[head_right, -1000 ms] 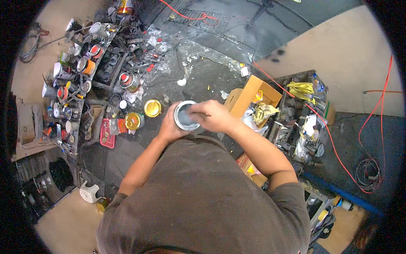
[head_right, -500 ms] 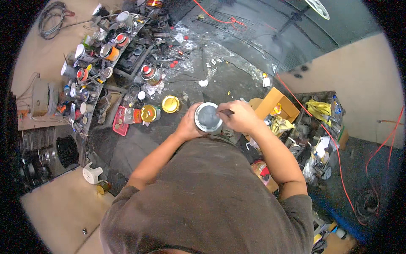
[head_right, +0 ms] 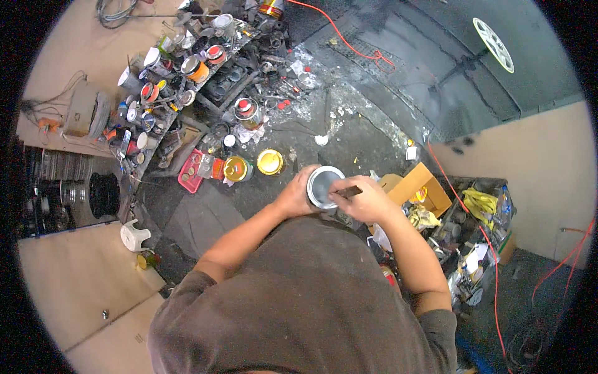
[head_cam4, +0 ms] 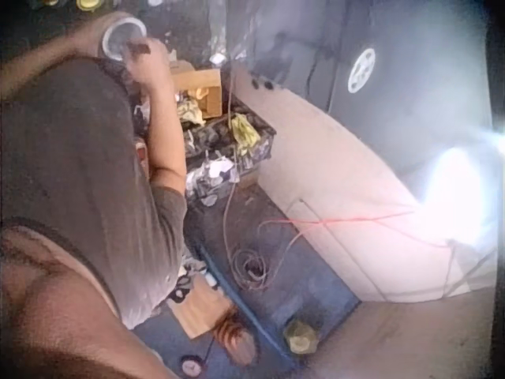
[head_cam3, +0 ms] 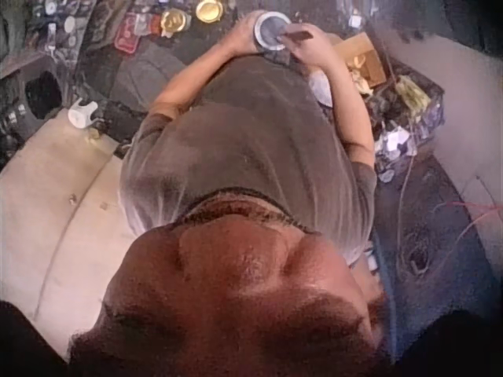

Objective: The person opens paint cans, stirs paint in a container using a stick, and pours the paint through a paper filter into a cup. The person caps the containers and picks up a spray gun.

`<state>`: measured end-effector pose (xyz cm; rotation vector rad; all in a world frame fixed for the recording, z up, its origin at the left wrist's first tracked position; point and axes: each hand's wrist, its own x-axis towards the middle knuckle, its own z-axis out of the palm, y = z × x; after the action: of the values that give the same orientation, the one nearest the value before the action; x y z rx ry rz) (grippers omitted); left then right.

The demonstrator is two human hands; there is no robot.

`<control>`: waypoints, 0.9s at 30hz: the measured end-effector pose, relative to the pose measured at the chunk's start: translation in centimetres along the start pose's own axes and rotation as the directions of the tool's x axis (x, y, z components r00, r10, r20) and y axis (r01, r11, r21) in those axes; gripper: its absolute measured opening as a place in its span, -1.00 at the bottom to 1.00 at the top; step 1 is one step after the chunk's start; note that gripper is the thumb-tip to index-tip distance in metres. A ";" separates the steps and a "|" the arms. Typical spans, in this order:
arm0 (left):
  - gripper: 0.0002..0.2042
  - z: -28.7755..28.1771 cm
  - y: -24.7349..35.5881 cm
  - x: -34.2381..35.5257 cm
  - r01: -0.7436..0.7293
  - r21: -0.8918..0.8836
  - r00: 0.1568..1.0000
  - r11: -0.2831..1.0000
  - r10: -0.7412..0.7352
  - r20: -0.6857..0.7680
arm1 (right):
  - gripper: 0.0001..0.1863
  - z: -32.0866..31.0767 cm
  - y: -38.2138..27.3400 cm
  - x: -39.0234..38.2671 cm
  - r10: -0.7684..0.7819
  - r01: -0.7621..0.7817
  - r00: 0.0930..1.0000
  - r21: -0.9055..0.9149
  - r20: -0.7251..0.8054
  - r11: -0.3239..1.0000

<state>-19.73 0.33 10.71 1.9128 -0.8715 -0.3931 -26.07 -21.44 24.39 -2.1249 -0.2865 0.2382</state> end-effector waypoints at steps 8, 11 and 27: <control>0.15 0.7 -0.8 -0.8 -0.069 0.051 0.997 0.996 0.070 -0.016 | -0.82 0.6 0.2 -0.3 0.117 -0.120 0.992 -0.053 -0.054 0.991; 0.15 1.1 -1.2 -1.5 -0.061 0.030 0.997 0.998 0.062 -0.037 | -0.85 -0.2 -0.8 0.4 0.337 -0.321 0.941 -0.219 0.040 0.921; 0.08 -0.8 -0.2 -1.0 -0.094 0.084 0.990 0.992 0.102 -0.092 | -0.87 -2.0 -1.9 1.6 -0.063 0.031 0.993 -0.305 -0.096 0.952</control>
<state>-19.86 1.63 10.84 1.9360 -0.9248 -0.2078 -24.22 -21.55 27.01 -2.4220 -0.3289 0.0550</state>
